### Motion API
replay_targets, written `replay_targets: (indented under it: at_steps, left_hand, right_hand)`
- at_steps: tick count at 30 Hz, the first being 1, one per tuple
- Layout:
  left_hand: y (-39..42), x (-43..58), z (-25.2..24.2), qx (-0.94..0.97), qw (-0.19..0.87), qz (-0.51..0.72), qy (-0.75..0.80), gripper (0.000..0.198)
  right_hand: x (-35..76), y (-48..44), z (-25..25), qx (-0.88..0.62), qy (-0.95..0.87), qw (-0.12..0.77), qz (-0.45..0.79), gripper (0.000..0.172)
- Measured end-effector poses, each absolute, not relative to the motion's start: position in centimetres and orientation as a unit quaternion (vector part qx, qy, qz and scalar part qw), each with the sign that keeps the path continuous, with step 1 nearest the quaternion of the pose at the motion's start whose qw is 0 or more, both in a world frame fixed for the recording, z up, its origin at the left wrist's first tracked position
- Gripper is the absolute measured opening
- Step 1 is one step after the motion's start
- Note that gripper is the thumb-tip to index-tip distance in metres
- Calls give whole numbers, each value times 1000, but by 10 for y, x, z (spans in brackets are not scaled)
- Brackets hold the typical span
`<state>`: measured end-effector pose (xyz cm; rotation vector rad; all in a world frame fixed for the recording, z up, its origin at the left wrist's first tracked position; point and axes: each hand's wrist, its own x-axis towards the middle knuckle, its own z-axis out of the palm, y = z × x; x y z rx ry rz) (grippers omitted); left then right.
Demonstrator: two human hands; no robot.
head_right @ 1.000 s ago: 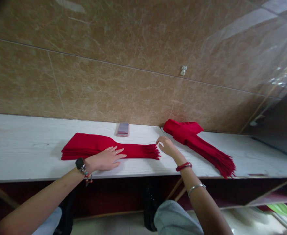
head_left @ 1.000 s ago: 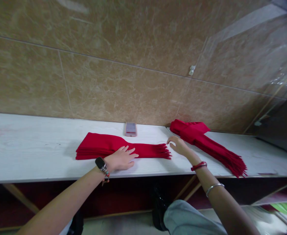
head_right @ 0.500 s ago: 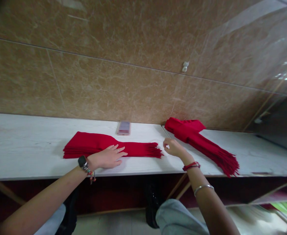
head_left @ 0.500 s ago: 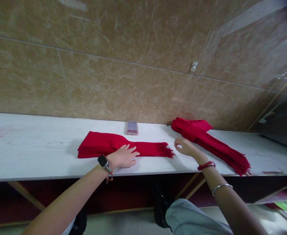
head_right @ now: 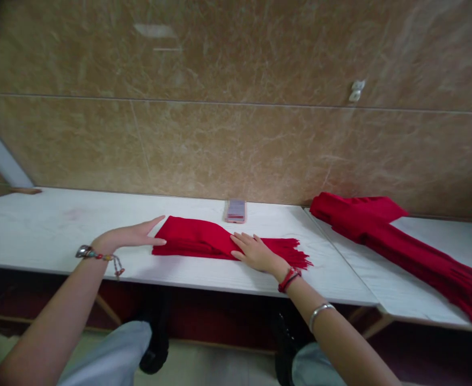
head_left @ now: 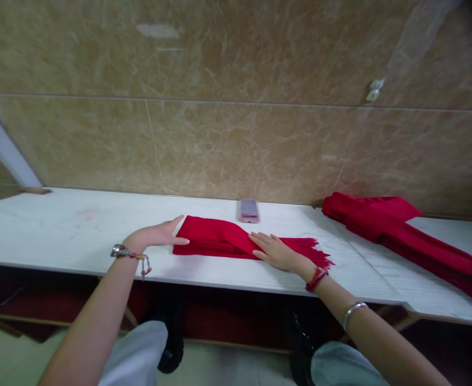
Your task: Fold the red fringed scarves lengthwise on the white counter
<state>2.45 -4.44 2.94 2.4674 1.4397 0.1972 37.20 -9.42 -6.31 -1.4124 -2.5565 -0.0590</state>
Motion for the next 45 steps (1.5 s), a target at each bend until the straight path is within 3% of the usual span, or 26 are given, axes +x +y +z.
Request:
replay_targets:
  at_steps: [4, 12, 19, 28, 35, 40, 45]
  left_hand:
    - [-49, 6, 5, 853, 293, 96, 421, 81]
    - [-37, 32, -29, 806, 288, 274, 439, 92]
    - [-40, 35, -19, 695, 519, 246, 434, 92]
    - [-36, 31, -8, 579, 648, 242, 431, 87]
    - [-37, 50, -9, 563, 614, 277, 478, 65]
    - [-36, 60, -3, 620, 496, 251, 554, 24]
    - [-35, 64, -3, 614, 505, 264, 546, 28]
  right_hand:
    - [380, -95, -68, -475, -872, 115, -30, 53]
    - [395, -92, -73, -474, -871, 122, -31, 50]
    - [417, -92, -75, -488, -865, 115, -27, 51]
    - [427, -93, -74, -487, -865, 121, -25, 53]
    - [432, -95, -74, -490, -861, 131, -29, 56]
    - [429, -98, -69, -491, -861, 129, -26, 58]
    - [429, -98, -69, -494, -861, 118, -36, 58]
